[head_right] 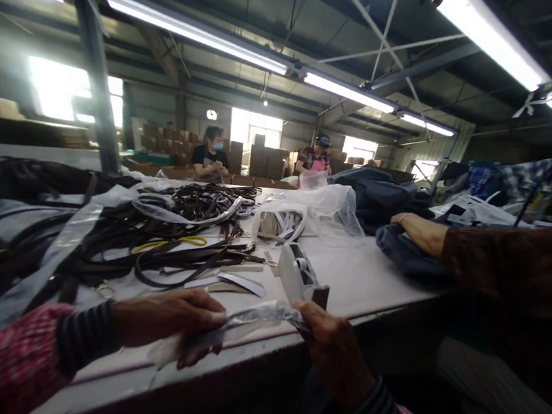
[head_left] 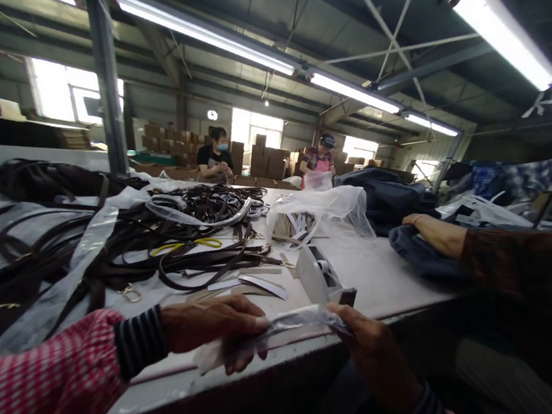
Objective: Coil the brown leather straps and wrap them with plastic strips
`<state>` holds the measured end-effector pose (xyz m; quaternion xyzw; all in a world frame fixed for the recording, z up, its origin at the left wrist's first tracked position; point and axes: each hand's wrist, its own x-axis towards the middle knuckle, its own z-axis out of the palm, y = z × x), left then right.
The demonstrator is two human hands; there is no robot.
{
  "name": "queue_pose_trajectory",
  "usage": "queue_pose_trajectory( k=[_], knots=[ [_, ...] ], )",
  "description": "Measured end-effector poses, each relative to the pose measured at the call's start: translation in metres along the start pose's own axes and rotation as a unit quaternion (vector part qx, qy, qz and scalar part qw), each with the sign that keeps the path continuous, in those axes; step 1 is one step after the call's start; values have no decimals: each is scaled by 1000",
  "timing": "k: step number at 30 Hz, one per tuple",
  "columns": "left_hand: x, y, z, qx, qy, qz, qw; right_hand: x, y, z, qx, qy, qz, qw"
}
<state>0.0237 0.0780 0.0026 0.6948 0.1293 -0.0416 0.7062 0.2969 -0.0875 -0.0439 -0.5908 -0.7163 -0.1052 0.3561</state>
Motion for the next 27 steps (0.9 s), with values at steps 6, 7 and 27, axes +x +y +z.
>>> queue_pose_trajectory(
  k=[6, 7, 27],
  knots=[
    [16, 12, 21, -12, 26, 24, 999, 15, -25, 2, -54, -24, -69, 996],
    [19, 13, 25, -18, 33, 26, 999, 17, -28, 1, -54, -24, -71, 996],
    [21, 40, 48, 118, 109, 46, 986, -92, 53, 15, 65, -36, 94, 993]
  ],
)
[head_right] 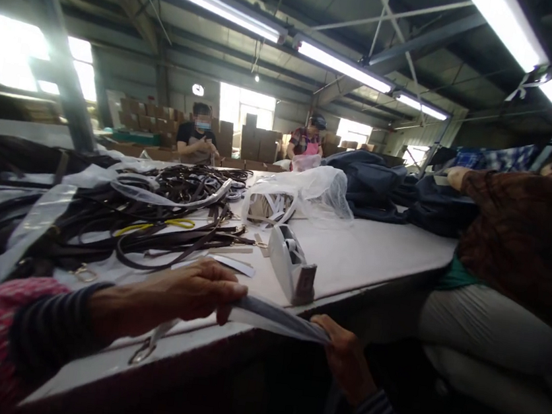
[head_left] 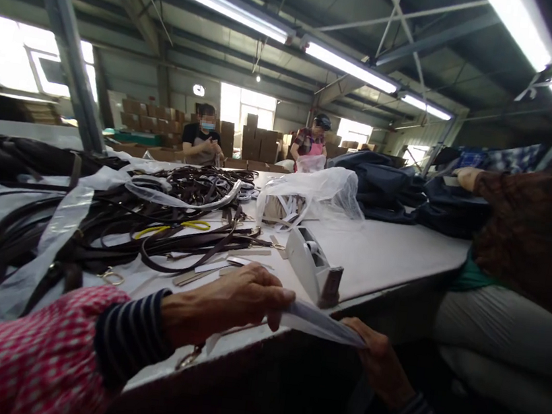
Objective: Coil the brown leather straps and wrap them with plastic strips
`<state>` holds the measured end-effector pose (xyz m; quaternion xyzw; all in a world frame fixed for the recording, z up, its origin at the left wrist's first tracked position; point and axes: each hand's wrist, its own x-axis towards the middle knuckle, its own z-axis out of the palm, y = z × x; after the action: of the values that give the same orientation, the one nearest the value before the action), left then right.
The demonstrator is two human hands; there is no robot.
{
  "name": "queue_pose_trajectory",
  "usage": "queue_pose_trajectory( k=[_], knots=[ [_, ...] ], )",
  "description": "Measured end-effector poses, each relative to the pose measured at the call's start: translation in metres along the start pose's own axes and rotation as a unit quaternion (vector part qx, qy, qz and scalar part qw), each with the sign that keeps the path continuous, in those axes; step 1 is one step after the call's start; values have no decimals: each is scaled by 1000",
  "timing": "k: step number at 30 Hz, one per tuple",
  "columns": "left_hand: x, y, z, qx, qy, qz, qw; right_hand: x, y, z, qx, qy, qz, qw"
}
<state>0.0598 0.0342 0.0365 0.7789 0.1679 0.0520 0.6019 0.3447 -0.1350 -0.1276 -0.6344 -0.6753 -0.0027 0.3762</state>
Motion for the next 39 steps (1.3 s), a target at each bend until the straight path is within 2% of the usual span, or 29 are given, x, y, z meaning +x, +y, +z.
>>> queue_pose_trajectory(
  k=[3, 5, 7, 8, 11, 13, 16, 19, 23, 28, 32, 36, 39],
  knots=[
    [-4, -2, -8, 25, -7, -13, 1000, -42, 34, 15, -46, -1, 54, 997],
    [1, -7, -3, 5, -9, -21, 1000, -51, 27, 24, -64, 15, 84, 994],
    [11, -11, 10, -27, -5, -29, 999, -41, -3, 31, -46, 62, 108, 991],
    [17, -12, 18, -41, 0, -31, 999, -31, -24, 33, -26, 85, 95, 992],
    [30, -12, 39, -79, -5, -26, 997, 8, -79, 36, 3, 151, -1, 989],
    [30, -12, 44, -110, -25, -23, 993, 27, -96, 38, 0, 172, -48, 984],
    [20, -25, 37, -161, -67, -37, 984, 38, -92, 33, -40, 208, -87, 974],
    [3, -52, 29, -201, -110, -77, 970, 42, -78, 21, -93, 224, -112, 964],
    [-15, -79, 29, -238, -104, -102, 960, 51, -73, 6, -147, 208, -141, 957],
    [-26, -78, 32, -278, -81, -69, 955, 59, -72, 8, -161, 196, -144, 956],
    [-28, -81, 33, -294, -59, -79, 951, 61, -72, 14, -127, 195, -144, 962],
    [-34, -83, 36, -307, -80, -96, 943, 65, -71, 17, -81, 210, -130, 966],
    [-43, -72, 38, -333, -78, -70, 937, 70, -68, 26, -31, 219, -105, 970]
  ],
)
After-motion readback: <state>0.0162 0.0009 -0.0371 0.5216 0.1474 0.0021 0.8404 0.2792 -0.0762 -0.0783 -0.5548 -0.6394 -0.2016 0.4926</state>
